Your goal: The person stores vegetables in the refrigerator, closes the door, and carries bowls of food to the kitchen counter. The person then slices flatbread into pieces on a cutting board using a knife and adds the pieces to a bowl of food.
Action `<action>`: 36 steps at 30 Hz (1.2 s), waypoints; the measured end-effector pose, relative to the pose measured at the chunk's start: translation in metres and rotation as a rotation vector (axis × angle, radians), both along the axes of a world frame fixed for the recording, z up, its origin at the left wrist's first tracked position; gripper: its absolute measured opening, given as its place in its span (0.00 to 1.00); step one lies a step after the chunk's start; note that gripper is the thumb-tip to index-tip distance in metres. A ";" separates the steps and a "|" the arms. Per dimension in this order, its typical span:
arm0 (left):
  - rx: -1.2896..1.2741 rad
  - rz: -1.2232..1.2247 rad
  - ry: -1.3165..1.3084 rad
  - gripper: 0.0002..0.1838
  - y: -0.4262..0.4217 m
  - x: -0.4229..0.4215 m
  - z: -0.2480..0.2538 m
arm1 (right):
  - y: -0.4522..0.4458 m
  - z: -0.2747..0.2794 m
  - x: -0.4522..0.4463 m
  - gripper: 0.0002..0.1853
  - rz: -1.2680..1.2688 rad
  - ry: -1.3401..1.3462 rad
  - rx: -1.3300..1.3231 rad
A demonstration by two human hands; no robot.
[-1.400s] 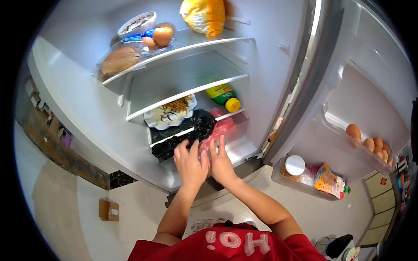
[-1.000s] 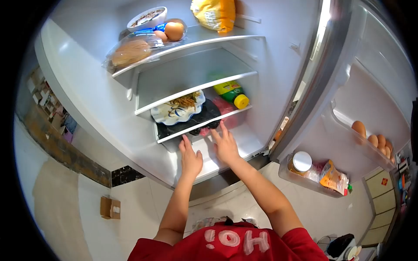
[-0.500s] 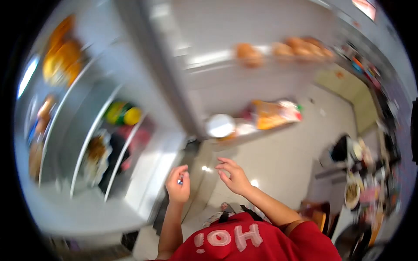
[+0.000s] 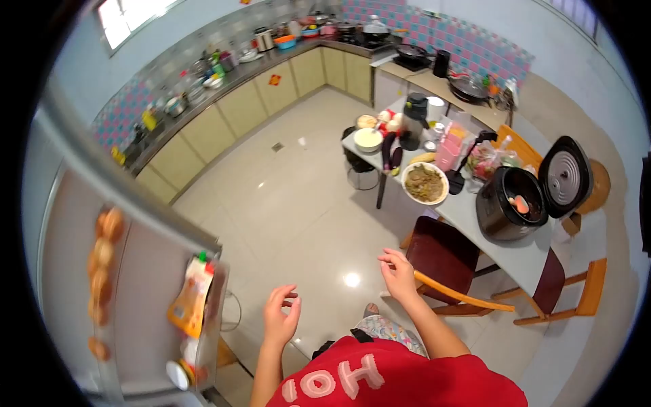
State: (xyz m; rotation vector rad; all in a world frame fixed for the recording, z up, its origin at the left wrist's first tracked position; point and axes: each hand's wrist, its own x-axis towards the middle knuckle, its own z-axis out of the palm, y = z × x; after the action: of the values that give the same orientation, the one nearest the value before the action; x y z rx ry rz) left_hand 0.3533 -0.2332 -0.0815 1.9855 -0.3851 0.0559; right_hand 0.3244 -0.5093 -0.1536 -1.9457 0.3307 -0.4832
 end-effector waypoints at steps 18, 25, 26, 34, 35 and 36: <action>0.047 -0.501 0.130 0.13 -0.178 0.253 -0.030 | -0.129 -0.002 0.110 0.08 -0.518 0.044 -0.094; 0.014 -0.576 0.206 0.11 -0.210 0.352 -0.049 | -0.200 0.002 0.125 0.12 -0.986 0.143 -0.055; 0.014 -0.598 0.206 0.11 -0.221 0.359 -0.048 | -0.216 -0.009 0.118 0.12 -1.005 0.083 0.017; 0.073 -0.963 0.209 0.10 -0.343 0.377 -0.023 | -0.334 0.070 0.099 0.08 -0.958 -0.233 0.283; 0.081 -0.980 0.201 0.10 -0.365 0.377 -0.016 | -0.357 0.081 0.099 0.08 -0.978 -0.256 0.229; 0.039 -1.013 0.203 0.09 -0.388 0.376 -0.006 | -0.377 0.096 0.099 0.08 -0.990 -0.234 0.209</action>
State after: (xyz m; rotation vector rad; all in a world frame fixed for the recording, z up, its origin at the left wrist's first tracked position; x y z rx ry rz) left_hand 0.7291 -0.6215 -0.0872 1.6082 -1.2047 -0.7838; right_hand 0.4235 -0.8862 -0.0571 -1.3944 1.1493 -1.2365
